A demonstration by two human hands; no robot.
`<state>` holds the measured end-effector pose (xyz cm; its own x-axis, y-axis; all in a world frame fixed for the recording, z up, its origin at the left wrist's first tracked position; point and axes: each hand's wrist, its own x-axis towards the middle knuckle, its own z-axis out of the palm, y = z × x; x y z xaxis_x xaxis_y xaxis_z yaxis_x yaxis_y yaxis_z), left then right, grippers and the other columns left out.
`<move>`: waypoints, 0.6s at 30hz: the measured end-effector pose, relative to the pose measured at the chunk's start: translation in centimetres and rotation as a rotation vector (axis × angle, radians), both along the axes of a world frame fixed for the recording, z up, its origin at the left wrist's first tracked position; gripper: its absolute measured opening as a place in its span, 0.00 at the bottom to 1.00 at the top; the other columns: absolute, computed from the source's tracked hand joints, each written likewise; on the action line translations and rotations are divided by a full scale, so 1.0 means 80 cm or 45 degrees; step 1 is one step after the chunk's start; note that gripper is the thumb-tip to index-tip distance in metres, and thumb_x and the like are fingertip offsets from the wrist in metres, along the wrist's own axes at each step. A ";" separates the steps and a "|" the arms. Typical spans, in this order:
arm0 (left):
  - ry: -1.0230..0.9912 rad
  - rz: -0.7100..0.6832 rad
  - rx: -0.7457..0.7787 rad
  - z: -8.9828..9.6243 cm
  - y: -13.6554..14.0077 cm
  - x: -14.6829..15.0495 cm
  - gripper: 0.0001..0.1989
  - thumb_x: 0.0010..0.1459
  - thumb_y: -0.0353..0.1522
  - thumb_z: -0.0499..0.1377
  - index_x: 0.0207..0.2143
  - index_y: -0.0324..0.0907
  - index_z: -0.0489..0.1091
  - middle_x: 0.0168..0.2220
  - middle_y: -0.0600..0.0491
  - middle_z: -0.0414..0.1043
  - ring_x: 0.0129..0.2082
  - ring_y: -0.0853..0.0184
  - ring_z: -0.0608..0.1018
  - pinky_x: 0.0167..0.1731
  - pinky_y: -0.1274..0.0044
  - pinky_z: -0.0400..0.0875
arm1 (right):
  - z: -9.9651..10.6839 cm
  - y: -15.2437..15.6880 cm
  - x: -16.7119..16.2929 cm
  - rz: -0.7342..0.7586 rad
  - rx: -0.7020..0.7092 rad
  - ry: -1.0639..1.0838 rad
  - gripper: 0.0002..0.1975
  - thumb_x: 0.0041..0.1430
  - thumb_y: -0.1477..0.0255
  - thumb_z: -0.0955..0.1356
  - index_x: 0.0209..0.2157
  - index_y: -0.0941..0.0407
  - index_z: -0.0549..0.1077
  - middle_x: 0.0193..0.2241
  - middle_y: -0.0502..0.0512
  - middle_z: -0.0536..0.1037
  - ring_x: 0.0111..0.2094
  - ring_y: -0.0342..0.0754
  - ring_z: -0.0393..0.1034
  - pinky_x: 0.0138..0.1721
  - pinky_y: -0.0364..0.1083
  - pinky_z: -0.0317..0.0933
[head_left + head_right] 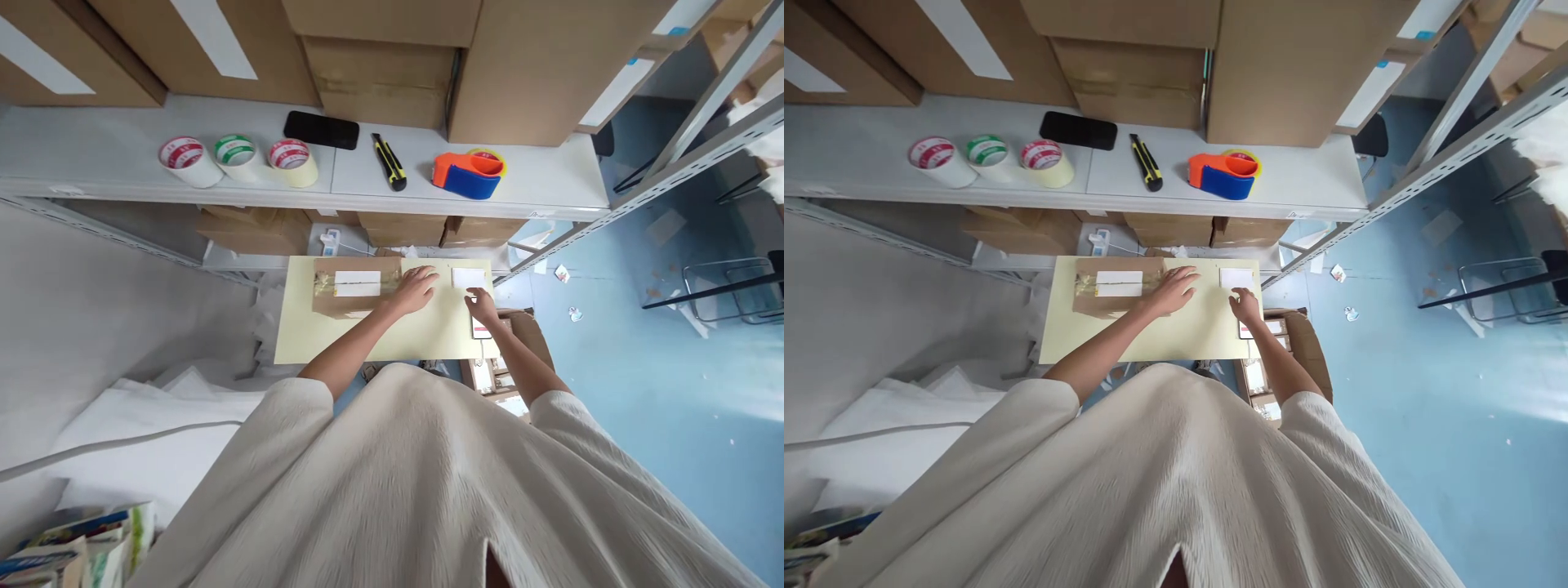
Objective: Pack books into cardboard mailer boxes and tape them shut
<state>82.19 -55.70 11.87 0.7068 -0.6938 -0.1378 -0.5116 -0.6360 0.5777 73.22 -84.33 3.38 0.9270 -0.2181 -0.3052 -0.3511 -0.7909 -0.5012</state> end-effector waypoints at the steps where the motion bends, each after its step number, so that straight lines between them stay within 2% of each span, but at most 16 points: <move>1: 0.023 0.000 -0.003 -0.004 -0.015 -0.002 0.29 0.76 0.33 0.53 0.75 0.45 0.74 0.81 0.42 0.66 0.81 0.49 0.66 0.82 0.55 0.58 | -0.005 -0.014 0.002 0.005 -0.012 0.012 0.26 0.72 0.66 0.66 0.65 0.58 0.82 0.65 0.70 0.83 0.64 0.67 0.79 0.70 0.65 0.71; 5: 0.145 0.040 0.037 -0.030 -0.062 -0.014 0.28 0.76 0.33 0.53 0.74 0.47 0.75 0.77 0.45 0.72 0.79 0.51 0.71 0.81 0.57 0.61 | -0.025 -0.055 0.011 0.059 -0.031 0.066 0.24 0.72 0.64 0.69 0.64 0.55 0.83 0.66 0.69 0.83 0.65 0.69 0.77 0.70 0.67 0.71; 9: 0.290 0.091 0.144 -0.057 -0.088 -0.023 0.28 0.76 0.33 0.54 0.73 0.44 0.75 0.77 0.42 0.73 0.78 0.50 0.73 0.79 0.57 0.64 | -0.044 -0.073 0.027 0.174 -0.056 0.146 0.26 0.73 0.67 0.68 0.67 0.56 0.82 0.70 0.69 0.79 0.69 0.72 0.73 0.72 0.70 0.68; 13: 0.379 0.133 0.208 -0.078 -0.098 -0.027 0.27 0.76 0.33 0.54 0.73 0.43 0.75 0.77 0.41 0.73 0.77 0.51 0.74 0.78 0.59 0.66 | -0.062 -0.077 0.052 0.264 -0.072 0.171 0.28 0.73 0.69 0.68 0.70 0.57 0.80 0.75 0.69 0.75 0.73 0.73 0.68 0.75 0.71 0.63; 18: 0.431 0.197 0.211 -0.091 -0.097 -0.029 0.27 0.77 0.34 0.54 0.73 0.45 0.75 0.77 0.42 0.74 0.77 0.51 0.74 0.77 0.60 0.68 | -0.081 -0.076 0.077 0.363 -0.091 0.127 0.29 0.72 0.71 0.68 0.72 0.57 0.78 0.77 0.69 0.72 0.75 0.75 0.62 0.77 0.73 0.57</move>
<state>79.90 -63.43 4.55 0.6966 -0.5317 -0.4817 -0.2008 -0.7891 0.5806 79.41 -90.37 -3.14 0.9200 0.0218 -0.3914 -0.1552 -0.8965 -0.4149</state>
